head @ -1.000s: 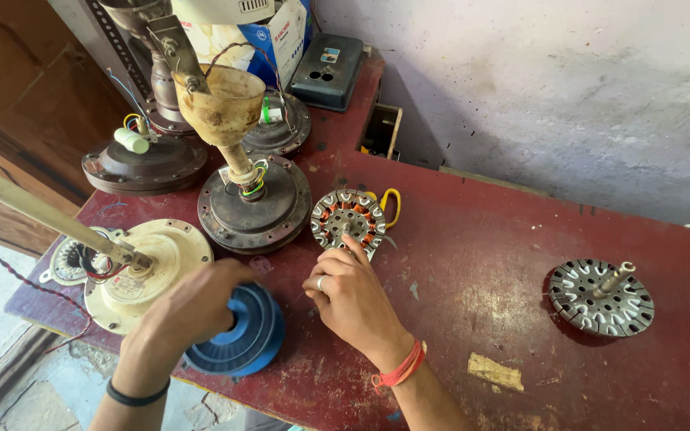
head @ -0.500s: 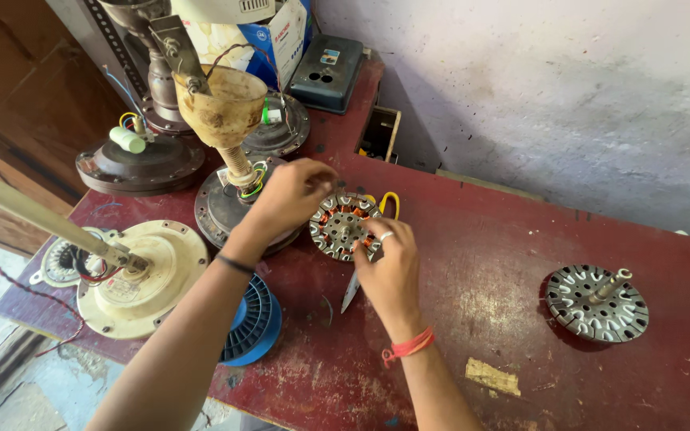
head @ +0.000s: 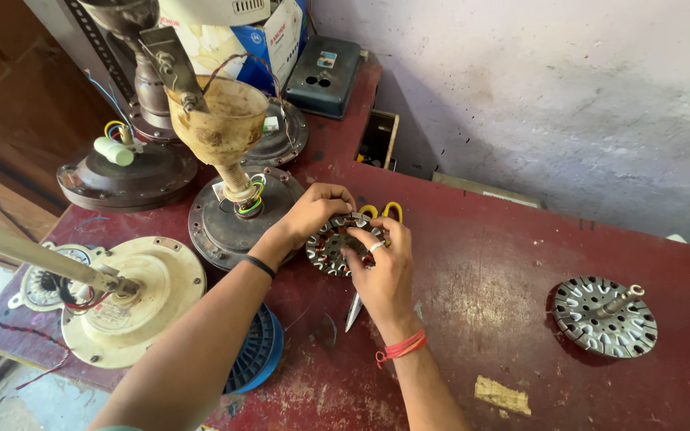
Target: The person winds copper wire around the slots of a motor stator by hand, repeatedly pulling wire from a blue spool and inserting it into the stator slots. The person uses a pair of scissors to cut the wire after each winding cycle.
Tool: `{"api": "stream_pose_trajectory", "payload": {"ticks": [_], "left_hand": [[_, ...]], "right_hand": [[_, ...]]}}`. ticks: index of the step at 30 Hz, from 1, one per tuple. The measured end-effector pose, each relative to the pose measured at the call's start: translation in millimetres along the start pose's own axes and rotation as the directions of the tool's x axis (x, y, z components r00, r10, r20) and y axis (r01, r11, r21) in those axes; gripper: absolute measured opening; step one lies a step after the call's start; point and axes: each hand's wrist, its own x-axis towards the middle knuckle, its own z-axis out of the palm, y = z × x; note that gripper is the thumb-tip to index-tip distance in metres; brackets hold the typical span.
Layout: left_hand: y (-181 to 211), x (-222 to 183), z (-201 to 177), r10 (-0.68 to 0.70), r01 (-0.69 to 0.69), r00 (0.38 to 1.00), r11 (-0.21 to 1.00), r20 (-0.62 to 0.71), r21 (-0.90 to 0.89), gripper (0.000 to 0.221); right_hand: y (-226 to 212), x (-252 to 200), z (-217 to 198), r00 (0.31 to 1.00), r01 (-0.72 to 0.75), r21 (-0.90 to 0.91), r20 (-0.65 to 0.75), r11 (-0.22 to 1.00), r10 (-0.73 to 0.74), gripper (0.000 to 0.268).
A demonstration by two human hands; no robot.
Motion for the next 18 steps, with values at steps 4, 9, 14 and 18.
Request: {"api": "stream_pose_trajectory", "payload": {"ticks": [4,9,14,18], "left_hand": [[-4,7,1,0.134,-0.132,0.991,0.986,-0.019,0.104,0.020],[-3,8,4,0.178,-0.179,0.984,0.976,0.023,0.125,0.022],[4,6,7,0.207,-0.217,0.976,0.961,0.071,0.169,0.022],[7,6,8,0.218,-0.229,0.972,0.963,0.093,0.145,0.022]], "right_hand": [[3,-2,1,0.998,-0.012,0.082,-0.067,0.997,0.017,0.016],[4,-4,-3,0.983,0.047,0.070,-0.180,0.996,-0.034,0.010],[-1,-2,-4,0.975,0.025,0.033,-0.221,0.999,-0.017,0.012],[-4,4,0,0.972,0.006,0.009,-0.234,1.000,-0.004,0.012]]}}
